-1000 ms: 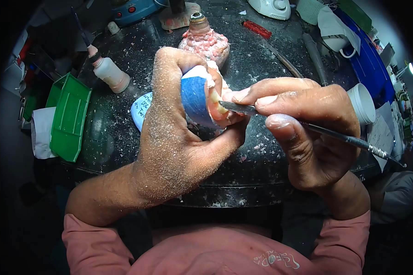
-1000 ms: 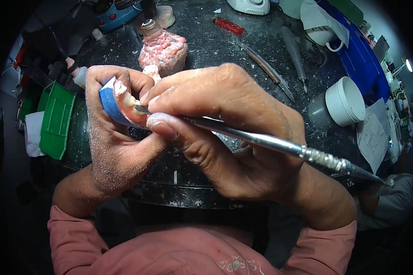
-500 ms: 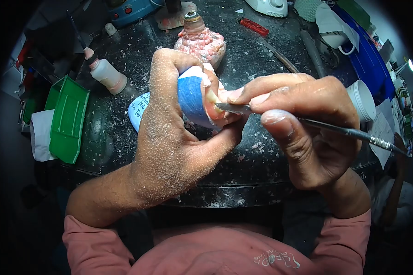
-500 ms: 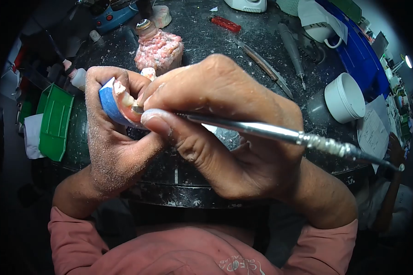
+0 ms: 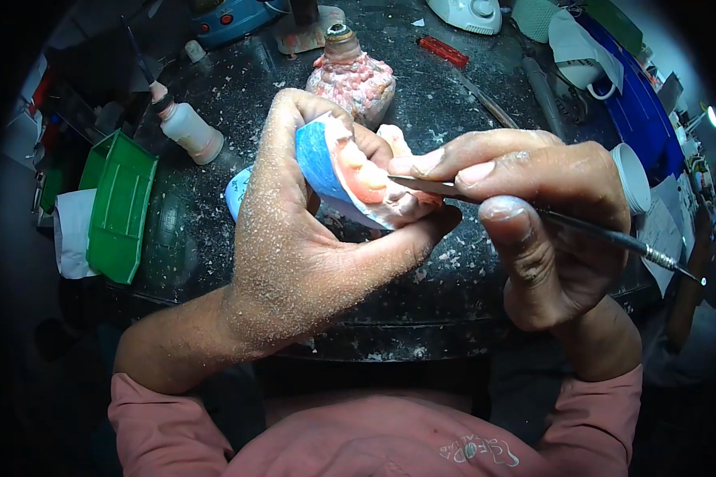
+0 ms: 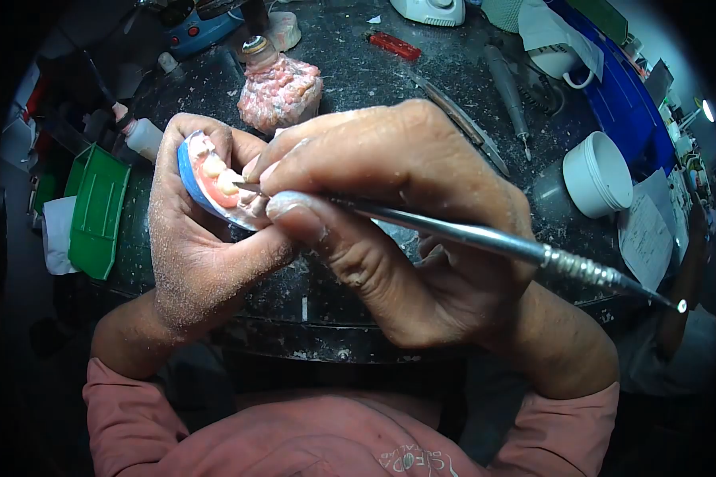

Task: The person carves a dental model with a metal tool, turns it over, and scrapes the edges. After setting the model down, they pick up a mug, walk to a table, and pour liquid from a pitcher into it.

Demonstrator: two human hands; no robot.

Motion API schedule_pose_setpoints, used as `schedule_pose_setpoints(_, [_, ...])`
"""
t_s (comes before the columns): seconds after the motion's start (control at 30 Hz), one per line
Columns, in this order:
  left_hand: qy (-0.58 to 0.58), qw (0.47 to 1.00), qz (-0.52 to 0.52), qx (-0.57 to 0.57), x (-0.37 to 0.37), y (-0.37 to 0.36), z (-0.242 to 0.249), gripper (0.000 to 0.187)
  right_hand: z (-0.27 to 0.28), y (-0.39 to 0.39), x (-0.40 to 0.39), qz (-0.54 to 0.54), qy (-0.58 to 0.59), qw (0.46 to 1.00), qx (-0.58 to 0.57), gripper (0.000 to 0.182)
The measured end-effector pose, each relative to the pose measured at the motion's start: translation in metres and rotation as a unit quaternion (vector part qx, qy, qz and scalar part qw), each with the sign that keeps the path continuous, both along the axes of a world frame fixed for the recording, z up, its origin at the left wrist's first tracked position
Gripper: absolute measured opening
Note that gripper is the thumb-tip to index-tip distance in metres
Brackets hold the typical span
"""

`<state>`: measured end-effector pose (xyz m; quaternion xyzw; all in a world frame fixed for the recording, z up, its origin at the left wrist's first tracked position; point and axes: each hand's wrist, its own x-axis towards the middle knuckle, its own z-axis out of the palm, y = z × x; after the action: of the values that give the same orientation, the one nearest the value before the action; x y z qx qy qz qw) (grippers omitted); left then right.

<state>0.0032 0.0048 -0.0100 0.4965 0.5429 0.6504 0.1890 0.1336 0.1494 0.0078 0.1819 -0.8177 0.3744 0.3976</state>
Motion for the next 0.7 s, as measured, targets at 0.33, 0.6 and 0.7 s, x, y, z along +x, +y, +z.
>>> schedule_pose_setpoints(0.33, [0.069,0.997,-0.025,-0.018,-0.0020,-0.0014,0.0010,0.060,-0.0027,0.0012,0.0014,-0.001,0.000,1.000,0.009,0.027])
schedule_pose_setpoints(0.6, [0.042,0.998,-0.046,-0.013,0.0006,-0.0015,0.0012,0.066,-0.0042,0.0005,-0.0030,0.011,0.024,1.000,0.014,0.024])
schedule_pose_setpoints(0.7, [0.051,0.997,-0.036,-0.035,0.0005,-0.0027,0.0030,0.066,-0.0041,-0.0026,-0.0029,0.010,0.016,1.000,0.004,0.023])
